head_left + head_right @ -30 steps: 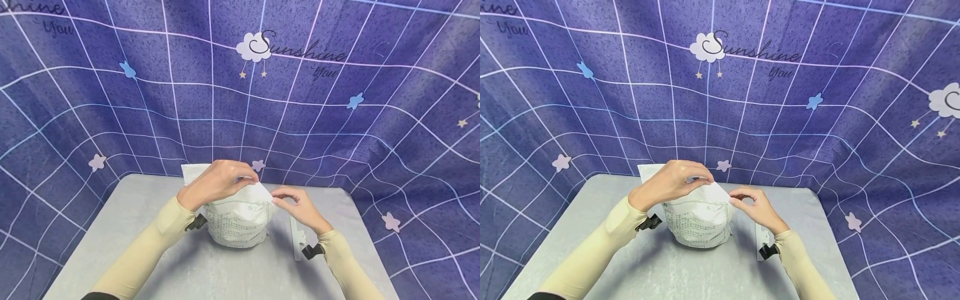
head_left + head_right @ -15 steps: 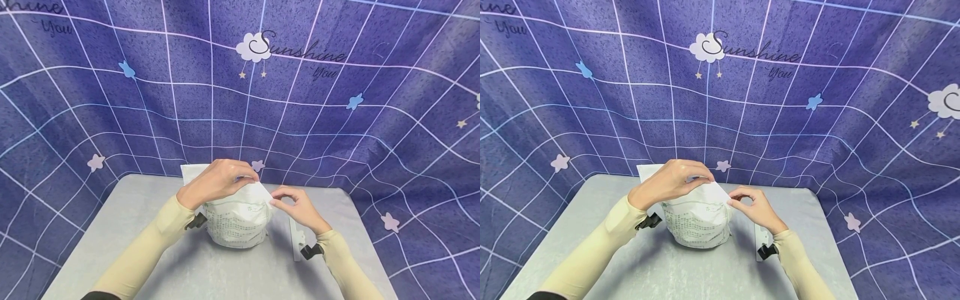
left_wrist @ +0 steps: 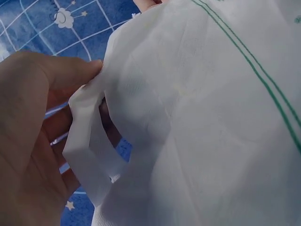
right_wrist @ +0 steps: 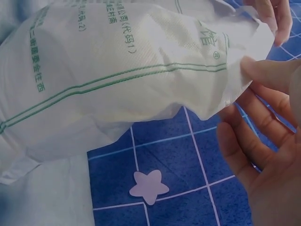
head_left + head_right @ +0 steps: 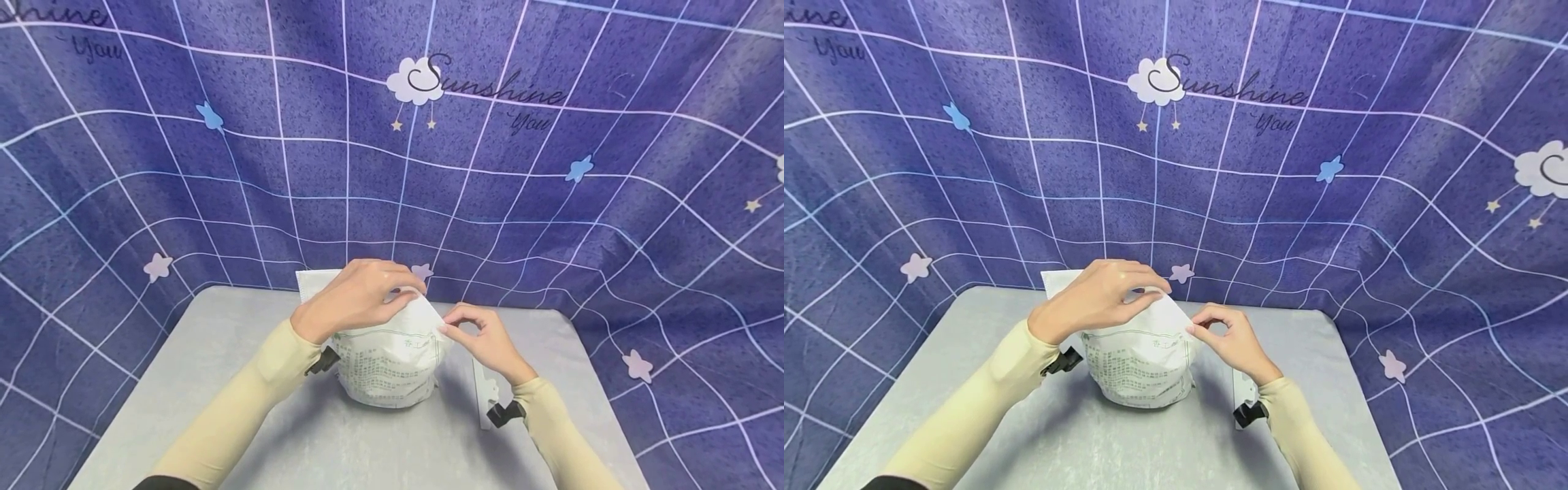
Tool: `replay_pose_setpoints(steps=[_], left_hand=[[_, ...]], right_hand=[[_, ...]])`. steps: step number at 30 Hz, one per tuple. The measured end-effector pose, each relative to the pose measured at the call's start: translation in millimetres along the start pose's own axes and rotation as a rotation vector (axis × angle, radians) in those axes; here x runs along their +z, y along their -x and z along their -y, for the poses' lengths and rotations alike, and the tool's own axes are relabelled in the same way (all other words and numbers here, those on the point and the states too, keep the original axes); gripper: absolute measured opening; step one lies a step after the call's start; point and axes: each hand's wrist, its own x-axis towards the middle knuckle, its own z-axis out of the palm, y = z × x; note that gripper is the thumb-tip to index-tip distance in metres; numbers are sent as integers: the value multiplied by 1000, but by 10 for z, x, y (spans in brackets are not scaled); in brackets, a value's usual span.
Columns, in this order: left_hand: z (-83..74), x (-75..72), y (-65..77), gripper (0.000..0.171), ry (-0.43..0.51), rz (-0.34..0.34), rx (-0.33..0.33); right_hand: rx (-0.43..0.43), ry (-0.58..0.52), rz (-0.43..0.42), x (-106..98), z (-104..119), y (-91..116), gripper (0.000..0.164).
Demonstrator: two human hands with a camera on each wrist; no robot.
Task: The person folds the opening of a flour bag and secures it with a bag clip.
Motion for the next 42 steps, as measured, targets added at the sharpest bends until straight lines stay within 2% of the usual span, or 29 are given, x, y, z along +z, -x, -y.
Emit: replay_pose_setpoints(steps=[8, 14, 20, 26, 35, 42], left_hand=[[-129, 87, -97, 20, -220, 0, -4], [-189, 128, -143, 26, -291, 85, -58], [-169, 105, -121, 15, -268, 126, -105], [-149, 98, -98, 15, -224, 138, -117], [-104, 100, -69, 11, -220, 84, -66], [-61, 37, -27, 12, -169, 67, -79]], right_hand=[[-12, 20, -23, 15, 18, 8, 15], [-13, 32, -32, 22, 14, 12, 15], [-21, 40, -27, 23, 6, 10, 17], [-19, 38, -23, 21, 13, 6, 14], [-23, 57, -3, 18, -4, 24, 11], [-26, 53, 3, 13, 2, 37, 18]])
